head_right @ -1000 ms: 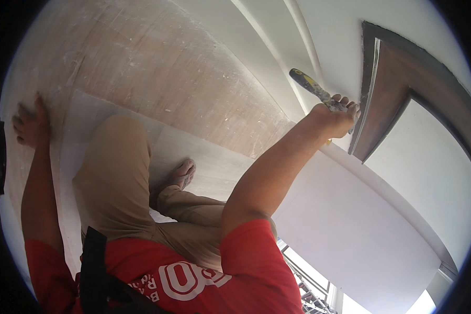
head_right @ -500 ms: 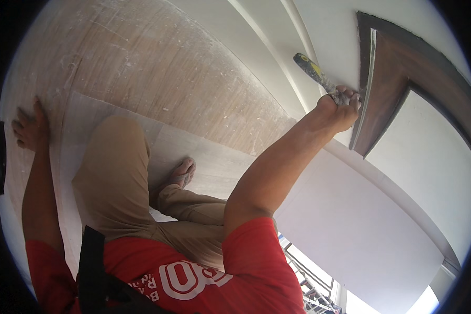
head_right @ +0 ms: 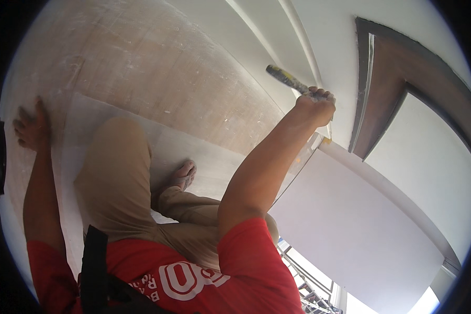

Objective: The person applies white putty to the wall surface near a door frame using a putty knife and a hawk. They spread the material along the corner and scrape off the excess with the knife.

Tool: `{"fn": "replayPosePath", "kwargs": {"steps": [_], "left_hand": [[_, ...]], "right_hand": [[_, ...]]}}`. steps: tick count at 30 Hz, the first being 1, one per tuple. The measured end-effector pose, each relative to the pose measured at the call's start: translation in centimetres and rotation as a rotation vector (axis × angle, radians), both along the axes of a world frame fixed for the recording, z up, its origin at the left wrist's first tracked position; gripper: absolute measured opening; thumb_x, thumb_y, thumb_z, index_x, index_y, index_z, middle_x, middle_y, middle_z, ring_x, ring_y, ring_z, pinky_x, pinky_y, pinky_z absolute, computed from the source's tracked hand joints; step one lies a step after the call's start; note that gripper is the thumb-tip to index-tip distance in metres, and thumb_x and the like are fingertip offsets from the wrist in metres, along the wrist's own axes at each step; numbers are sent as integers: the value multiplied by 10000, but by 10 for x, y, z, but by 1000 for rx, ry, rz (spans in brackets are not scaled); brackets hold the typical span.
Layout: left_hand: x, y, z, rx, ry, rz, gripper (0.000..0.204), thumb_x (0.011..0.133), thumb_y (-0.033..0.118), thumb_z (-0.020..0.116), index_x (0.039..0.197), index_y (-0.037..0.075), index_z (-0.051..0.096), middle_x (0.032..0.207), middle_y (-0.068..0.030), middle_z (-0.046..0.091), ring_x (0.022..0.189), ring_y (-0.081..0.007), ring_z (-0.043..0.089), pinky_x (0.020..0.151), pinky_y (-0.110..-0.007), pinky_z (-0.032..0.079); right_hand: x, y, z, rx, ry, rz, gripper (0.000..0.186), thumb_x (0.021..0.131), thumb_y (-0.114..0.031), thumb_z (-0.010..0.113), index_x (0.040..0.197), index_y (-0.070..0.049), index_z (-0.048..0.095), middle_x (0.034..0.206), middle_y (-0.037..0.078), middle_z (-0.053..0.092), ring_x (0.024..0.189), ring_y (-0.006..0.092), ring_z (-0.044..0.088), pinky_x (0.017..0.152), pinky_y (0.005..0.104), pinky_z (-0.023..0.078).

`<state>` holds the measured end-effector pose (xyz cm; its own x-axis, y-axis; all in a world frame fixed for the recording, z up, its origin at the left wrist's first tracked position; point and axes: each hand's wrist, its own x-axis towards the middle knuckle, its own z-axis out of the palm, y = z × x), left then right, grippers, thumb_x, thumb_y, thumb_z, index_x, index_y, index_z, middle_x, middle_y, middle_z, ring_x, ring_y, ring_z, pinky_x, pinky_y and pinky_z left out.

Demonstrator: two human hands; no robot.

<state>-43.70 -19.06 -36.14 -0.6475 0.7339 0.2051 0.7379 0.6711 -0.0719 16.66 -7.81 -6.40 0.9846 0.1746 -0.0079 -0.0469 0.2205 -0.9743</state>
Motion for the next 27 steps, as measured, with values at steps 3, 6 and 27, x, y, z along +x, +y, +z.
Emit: {"fn": "replayPosePath", "kwargs": {"steps": [3,6,27], "left_hand": [[5,2,4,5,-41,-17,904,776,801,344,1440,187,329,1491,-189,225,1393,-335,172,1108,-507,109],[3,0,4,12,-19,-24,902,775,803,347,1437,191,339,1486,-189,239,1387,-341,188,1099,-520,122],[3,1,-4,29,-13,-25,905,769,816,345,1430,199,359,1483,-185,250,1374,-345,216,1080,-537,149]], "right_hand": [[-23,-6,5,-19,-178,-23,196,836,42,501,1024,-2,470,850,116,519,711,223,507,575,375,423],[-42,-1,24,-11,-328,-85,287,832,9,592,1098,-5,484,871,84,538,728,185,508,564,330,412],[5,-6,60,77,-43,274,116,842,-35,569,933,-20,498,753,76,528,673,211,510,629,350,438]]}}
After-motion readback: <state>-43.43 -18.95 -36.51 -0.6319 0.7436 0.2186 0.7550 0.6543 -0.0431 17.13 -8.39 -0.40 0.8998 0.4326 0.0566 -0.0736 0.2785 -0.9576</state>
